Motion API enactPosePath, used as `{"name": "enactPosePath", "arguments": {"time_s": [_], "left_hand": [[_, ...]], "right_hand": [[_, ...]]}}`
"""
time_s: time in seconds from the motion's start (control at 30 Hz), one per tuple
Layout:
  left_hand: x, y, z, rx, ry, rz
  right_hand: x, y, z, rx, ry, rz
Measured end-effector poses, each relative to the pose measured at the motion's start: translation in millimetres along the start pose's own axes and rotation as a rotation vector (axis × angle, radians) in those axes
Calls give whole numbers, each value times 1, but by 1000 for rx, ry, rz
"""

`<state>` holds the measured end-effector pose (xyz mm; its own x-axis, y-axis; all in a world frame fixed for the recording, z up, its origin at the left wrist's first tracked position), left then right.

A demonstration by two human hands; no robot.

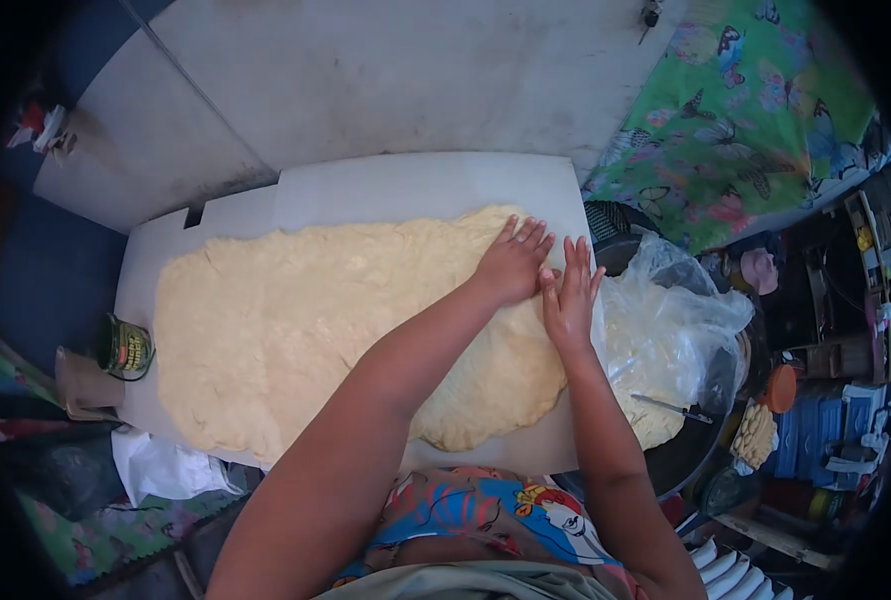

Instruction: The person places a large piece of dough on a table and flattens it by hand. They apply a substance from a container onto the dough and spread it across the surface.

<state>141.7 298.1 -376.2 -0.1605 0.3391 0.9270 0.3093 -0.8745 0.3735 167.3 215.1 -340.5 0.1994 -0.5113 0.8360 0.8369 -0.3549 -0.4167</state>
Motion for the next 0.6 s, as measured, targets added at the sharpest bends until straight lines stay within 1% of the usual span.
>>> {"name": "enactPosePath", "arguments": {"time_s": [0.03, 0.07, 0.13, 0.17, 0.23, 0.27, 0.3, 0.37, 0.4, 0.43, 0.47, 0.53, 0.6], "left_hand": [[-4, -1, 5, 0, -70, 13], [2, -5, 10, 4, -67, 13], [0, 2, 14, -165, -239, -66], [6, 0, 10, -158, -225, -57], [23, -10, -10, -23, -83, -82], [29, -15, -23, 44, -8, -96], [33, -23, -39, 114, 62, -111], [40, -51, -67, 264, 181, -152], [43, -74, -83, 340, 201, -105], [49, -91, -99, 418, 212, -59], [46, -95, -98, 399, 171, -87], [48, -98, -87, 434, 138, -80], [47, -104, -66, 440, 121, -46]], "right_hand": [[3, -11, 8, 3, -6, 0], [9, -26, 21, 46, 23, 112], [18, -62, 46, 149, 67, 307], [13, -76, 55, 166, 72, 311], [-7, -96, 75, 192, 5, 394], [-14, -102, 80, 258, 16, 411], [-21, -100, 83, 280, 19, 417], [-78, -75, 82, 251, -307, -1], [-122, -45, 74, 229, -509, -220], [-113, -48, 76, 211, -485, -362], [-113, -48, 83, 191, -484, -353], [-118, -46, 86, 166, -505, -347], [-115, -34, 92, 45, -492, -346]]}}
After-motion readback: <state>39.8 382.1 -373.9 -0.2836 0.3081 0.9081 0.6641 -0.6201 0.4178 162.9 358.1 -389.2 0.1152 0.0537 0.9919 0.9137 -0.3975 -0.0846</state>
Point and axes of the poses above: each hand's wrist, its own z-axis towards the middle knuckle, its own x-axis out of the back of the hand, y = z × x, the point moved 10 cm from there along z, towards the middle knuckle, and after that the axes turned 12 degrees about -z, right-handed, at the moved point
